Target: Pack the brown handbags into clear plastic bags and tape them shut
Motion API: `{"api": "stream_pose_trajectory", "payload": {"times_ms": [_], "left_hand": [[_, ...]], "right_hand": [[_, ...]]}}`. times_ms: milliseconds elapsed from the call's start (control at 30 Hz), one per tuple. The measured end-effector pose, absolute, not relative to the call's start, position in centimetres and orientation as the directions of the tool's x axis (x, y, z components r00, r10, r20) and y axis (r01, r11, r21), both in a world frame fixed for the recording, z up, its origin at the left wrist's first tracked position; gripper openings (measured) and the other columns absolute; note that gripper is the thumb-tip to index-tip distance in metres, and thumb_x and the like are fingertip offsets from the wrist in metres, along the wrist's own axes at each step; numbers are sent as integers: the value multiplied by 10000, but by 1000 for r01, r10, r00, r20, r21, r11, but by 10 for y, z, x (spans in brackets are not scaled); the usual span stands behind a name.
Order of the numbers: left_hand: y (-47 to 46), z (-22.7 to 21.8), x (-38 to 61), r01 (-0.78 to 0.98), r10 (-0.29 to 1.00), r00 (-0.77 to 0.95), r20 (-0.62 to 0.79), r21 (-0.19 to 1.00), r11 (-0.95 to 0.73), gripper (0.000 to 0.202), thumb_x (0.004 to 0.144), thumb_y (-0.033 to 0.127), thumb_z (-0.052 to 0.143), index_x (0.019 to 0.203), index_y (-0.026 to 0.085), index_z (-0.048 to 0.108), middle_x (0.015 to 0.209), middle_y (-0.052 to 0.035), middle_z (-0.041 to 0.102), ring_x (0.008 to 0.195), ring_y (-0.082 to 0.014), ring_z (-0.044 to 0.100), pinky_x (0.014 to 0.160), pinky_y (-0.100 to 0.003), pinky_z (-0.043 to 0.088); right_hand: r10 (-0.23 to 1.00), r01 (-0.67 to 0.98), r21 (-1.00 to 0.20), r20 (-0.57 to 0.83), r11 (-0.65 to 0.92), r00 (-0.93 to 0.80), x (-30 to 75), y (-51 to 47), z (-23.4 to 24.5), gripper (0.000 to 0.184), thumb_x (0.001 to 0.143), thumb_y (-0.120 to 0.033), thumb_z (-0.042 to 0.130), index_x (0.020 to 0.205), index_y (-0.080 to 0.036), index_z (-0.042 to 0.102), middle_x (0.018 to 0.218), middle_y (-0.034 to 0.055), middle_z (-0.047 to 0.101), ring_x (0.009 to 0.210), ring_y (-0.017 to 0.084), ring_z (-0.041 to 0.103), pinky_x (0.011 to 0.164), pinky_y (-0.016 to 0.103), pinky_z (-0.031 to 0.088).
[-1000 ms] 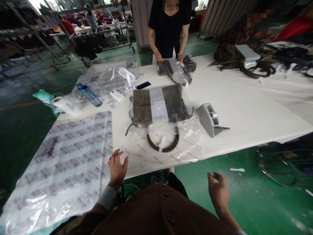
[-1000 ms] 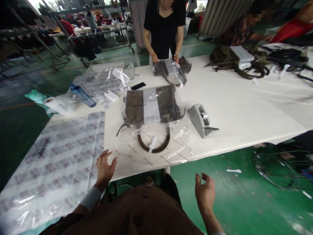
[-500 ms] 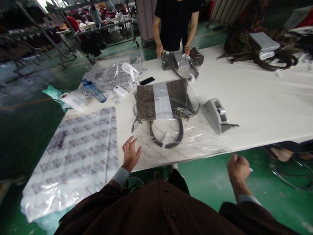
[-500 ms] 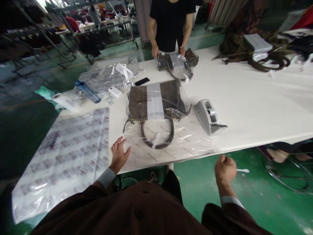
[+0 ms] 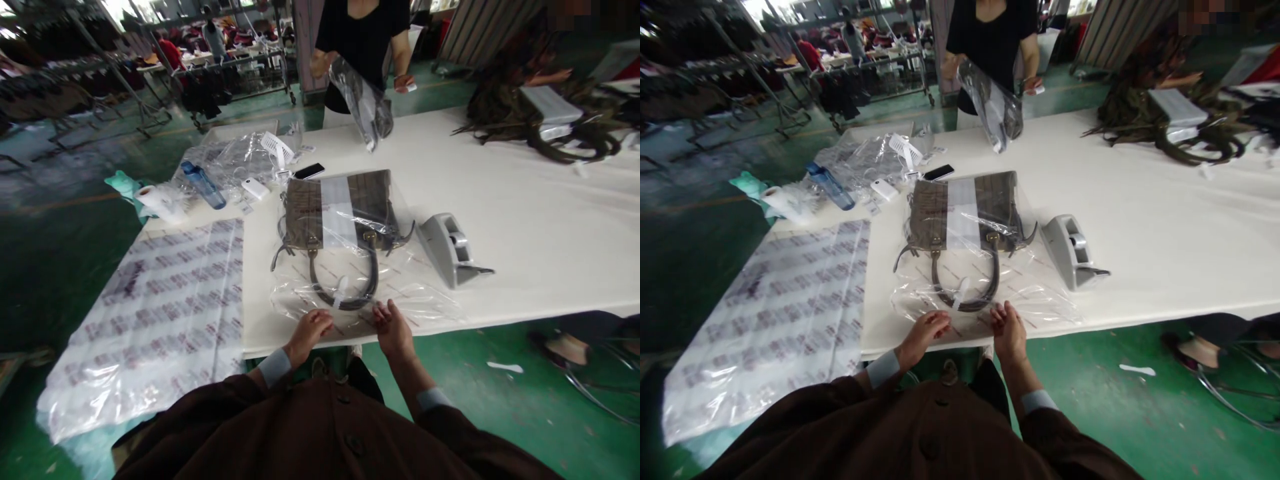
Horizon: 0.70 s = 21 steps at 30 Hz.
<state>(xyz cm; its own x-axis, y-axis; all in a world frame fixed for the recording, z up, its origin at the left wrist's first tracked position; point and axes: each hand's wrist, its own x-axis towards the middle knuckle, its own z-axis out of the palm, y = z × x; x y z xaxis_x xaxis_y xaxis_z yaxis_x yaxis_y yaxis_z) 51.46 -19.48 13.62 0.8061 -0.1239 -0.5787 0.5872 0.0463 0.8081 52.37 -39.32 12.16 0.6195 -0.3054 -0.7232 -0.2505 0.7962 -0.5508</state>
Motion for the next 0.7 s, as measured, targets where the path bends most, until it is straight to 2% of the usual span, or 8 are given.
{"api": "stream_pose_trajectory", "payload": {"times_ms": [133,233,300,367,433,500,567,700], "left_hand": [[-203,136,521,704,-216,708,-673,648,290,190,727,299,654,809,139,593,786,-49,666,685,-131,620,585,-211,414],[-207,134,526,773,-335,624,-706,492,401,264,734,352,679,854,138,581,864,-83,684,733,-160,646,600,-226,428],[-212,132,529,788,-417,598,-684,406,463,338,747,432,666,889,140,572,923,-108,684,805,-188,657,629,-237,438],[-218,130,532,764,-474,620,-625,346,544,408,757,504,636,936,144,568,987,-124,674,878,-211,653,680,-257,453],[-222,128,537,714,-503,668,-548,284,639,444,764,534,616,1002,162,563,1071,-122,650,953,-224,635,732,-284,466],[-224,129,542,642,-493,721,-486,203,739,411,787,514,601,1033,188,565,1121,-94,631,1017,-221,608,777,-304,474],[-218,131,548,532,-420,774,-473,129,837,310,821,450,590,998,196,582,1030,-52,655,993,-185,612,799,-301,478],[-186,137,554,352,-227,789,-571,118,929,118,860,296,576,886,186,611,675,29,605,663,-82,611,727,-253,493]], "right_hand": [[-239,-263,-522,-707,812,666,546,-404,128,204,684,-222,684,705,-180,486,475,-111,446,381,26,419,355,131,339],[-284,-218,-611,-617,761,734,543,-408,136,150,661,-216,677,740,-183,554,714,-49,637,655,71,612,529,163,488],[-243,-189,-604,-559,774,793,534,-408,138,124,667,-243,667,743,-192,583,910,-8,676,897,128,634,702,233,538],[-202,-174,-557,-548,812,812,526,-405,140,110,661,-230,675,716,-198,585,892,-11,679,916,141,633,765,275,541],[-169,-186,-492,-590,851,790,519,-402,142,124,659,-194,688,703,-198,573,752,-37,659,768,111,641,717,264,547],[-130,-199,-442,-610,875,782,515,-399,147,144,672,-176,696,735,-197,568,641,-69,602,605,69,591,632,228,537],[-103,-195,-422,-586,886,803,512,-399,152,167,682,-178,703,771,-199,563,559,-99,522,499,40,511,551,194,507],[-134,-164,-440,-570,883,810,503,-410,148,203,670,-174,716,697,-194,515,495,-117,428,423,26,417,463,174,453]]}}
